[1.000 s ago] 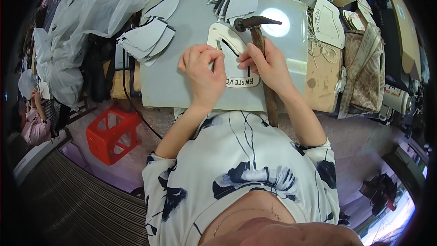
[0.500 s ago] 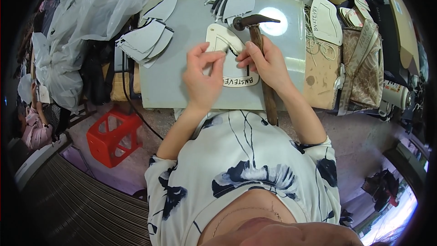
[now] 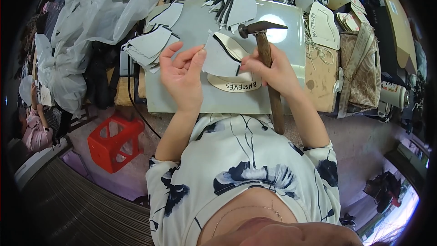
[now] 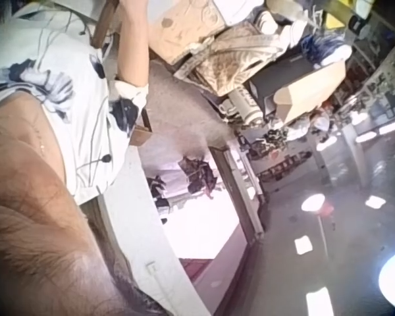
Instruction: Flattening and assembling shoe components using a hammer on a work surface.
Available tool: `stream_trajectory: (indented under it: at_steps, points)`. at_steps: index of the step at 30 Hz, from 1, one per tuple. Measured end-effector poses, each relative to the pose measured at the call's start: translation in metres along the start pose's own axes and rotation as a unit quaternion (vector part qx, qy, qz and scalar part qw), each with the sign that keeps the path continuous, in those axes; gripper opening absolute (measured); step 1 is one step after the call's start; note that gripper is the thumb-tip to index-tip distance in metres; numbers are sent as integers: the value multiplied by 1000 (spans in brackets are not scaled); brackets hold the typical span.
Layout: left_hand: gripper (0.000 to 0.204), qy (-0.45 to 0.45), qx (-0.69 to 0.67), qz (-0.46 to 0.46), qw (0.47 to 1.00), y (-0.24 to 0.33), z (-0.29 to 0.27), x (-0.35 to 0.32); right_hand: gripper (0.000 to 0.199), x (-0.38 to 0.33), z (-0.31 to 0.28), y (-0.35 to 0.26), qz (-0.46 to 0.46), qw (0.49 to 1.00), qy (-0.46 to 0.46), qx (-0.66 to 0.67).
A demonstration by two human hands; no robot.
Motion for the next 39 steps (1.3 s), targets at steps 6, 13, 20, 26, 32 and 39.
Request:
stream_trajectory:
  at_steps: [6, 13, 20, 26, 32, 39]
  points:
    - [37, -11, -25, -8, 1000, -8, 1, 7, 31, 3, 10, -13, -13, 999, 25, 33]
    - [17, -102, 185, -74, 974, -12, 5, 3, 25, 9, 14, -19, -37, 997, 27, 57]
    - [23, -54, 226, 1, 973, 2, -6, -2, 21, 18, 18, -19, -46, 998, 3, 36]
    - [22, 160, 200, 68, 964, 42, -92, 55, 18, 8, 4, -5, 2, 997, 55, 49]
    - [47, 260, 483, 171, 819, 75, -100, 40, 16, 2, -7, -1, -15, 997, 62, 41]
    - [18, 62, 412, 360, 835, 78, -13, 19, 20, 3, -25, 13, 9, 988, 140, 60]
Point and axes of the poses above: each hand's wrist, its own x-axis towards the middle knuckle, its own z-axis out of the palm, y = z × x, the point moved 7 cm from there along x, towards the middle knuckle, and after that the axes turned 12 degrees about -z, right-handed, at the moved point
